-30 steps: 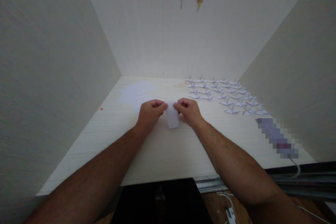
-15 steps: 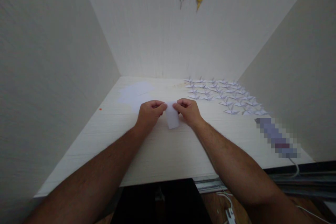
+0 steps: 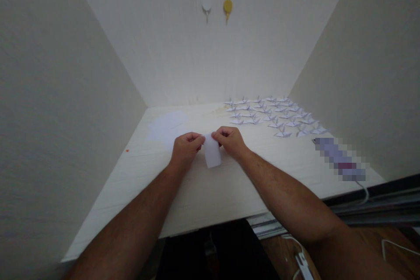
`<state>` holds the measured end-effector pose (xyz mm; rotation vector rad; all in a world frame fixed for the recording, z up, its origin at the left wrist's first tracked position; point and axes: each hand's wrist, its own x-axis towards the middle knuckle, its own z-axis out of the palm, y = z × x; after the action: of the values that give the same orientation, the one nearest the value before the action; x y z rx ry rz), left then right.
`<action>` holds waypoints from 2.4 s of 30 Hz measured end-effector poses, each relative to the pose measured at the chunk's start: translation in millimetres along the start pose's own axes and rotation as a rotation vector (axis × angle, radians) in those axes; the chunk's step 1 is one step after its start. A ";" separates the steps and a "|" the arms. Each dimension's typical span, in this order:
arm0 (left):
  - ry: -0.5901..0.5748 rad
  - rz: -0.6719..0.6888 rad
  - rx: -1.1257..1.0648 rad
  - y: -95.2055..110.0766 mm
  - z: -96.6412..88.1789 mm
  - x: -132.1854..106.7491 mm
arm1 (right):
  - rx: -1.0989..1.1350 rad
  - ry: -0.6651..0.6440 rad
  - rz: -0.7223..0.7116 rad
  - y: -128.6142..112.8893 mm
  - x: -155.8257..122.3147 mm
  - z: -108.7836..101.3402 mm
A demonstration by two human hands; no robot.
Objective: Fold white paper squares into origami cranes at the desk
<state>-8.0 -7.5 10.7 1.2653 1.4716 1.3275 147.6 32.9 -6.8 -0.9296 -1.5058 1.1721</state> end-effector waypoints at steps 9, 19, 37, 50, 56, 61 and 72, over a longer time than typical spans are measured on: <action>-0.015 0.028 -0.059 -10.6 0.3 5.5 | -0.109 0.008 -0.052 0.7 1.2 -1.4; 0.084 0.054 -0.154 -14.3 1.5 7.1 | -0.265 -0.004 -0.030 1.1 -1.1 -0.8; 0.322 0.050 -0.259 -10.1 -2.3 11.0 | -0.555 -0.148 -0.051 -1.4 -1.3 1.4; 0.276 0.094 -0.316 -9.6 0.8 9.3 | -0.666 -0.162 -0.135 -1.4 -3.5 0.6; 0.181 0.044 -0.369 -10.4 -10.9 13.9 | -0.525 -0.264 -0.026 -4.8 -3.1 -6.2; -0.052 0.054 -0.133 -6.9 -20.7 12.7 | -0.484 -0.359 0.016 -1.5 -5.1 -11.1; 0.052 0.022 -0.017 -12.2 -18.7 16.3 | -0.566 -0.407 0.055 -11.2 -7.1 -9.9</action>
<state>-31.5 4.7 2.9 1.2483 1.4824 1.3939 158.8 25.6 3.0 -1.1509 -2.2245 1.0273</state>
